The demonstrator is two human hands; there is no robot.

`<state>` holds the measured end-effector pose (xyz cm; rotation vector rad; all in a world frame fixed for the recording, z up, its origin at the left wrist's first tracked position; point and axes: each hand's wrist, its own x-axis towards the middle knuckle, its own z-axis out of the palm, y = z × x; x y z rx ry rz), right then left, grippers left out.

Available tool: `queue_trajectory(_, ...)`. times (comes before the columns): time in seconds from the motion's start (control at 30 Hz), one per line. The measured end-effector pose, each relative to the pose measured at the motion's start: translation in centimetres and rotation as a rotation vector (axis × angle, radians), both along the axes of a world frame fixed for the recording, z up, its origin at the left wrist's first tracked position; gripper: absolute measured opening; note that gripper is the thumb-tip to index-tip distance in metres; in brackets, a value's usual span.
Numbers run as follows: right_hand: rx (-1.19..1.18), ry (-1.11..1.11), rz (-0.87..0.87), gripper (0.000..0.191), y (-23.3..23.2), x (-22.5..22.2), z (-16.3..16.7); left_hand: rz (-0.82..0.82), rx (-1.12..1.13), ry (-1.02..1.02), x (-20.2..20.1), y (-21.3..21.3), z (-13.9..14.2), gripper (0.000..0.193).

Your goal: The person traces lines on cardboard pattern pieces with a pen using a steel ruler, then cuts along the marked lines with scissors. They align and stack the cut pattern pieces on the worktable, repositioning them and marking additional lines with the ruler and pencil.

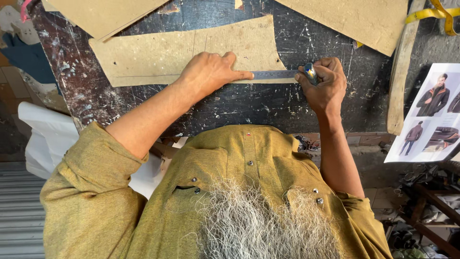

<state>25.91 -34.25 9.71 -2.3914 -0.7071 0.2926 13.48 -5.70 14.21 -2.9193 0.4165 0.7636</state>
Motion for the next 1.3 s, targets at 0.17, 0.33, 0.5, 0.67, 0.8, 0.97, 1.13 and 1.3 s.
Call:
queue_trajectory(0.17,0.557,0.264,-0.117,0.024,-1.3,1.7,1.7,0.025,-0.065,-0.018,0.6,0.8,-1.5,0.071)
queue_trajectory(0.33,0.775,0.540,0.016,0.048,-0.6,-0.1,2.9,0.077,-0.241,-0.101,1.3,2.2,-3.1,0.037)
queue_trajectory(0.5,0.609,0.647,0.236,0.021,4.5,-4.8,1.8,0.153,-0.262,0.115,2.2,2.7,-4.0,0.062)
queue_trajectory(0.67,0.508,0.625,0.237,0.017,8.1,-6.6,1.0,0.179,-0.370,0.063,2.5,2.9,-4.1,0.042)
queue_trajectory(0.8,0.395,0.445,0.258,0.019,8.7,-6.8,0.9,0.261,-0.319,0.118,2.7,2.8,-4.2,0.062)
queue_trajectory(0.97,0.469,0.251,0.377,0.024,9.5,-7.2,1.2,0.191,-0.312,0.072,2.5,2.8,-4.3,0.052)
queue_trajectory(1.13,0.492,0.076,0.557,0.022,12.0,-9.2,1.3,0.154,-0.295,0.088,2.3,2.7,-4.0,0.033)
queue_trajectory(1.3,0.327,0.016,0.511,0.023,9.0,-7.4,3.9,0.117,-0.260,0.076,2.3,2.7,-3.3,0.038)
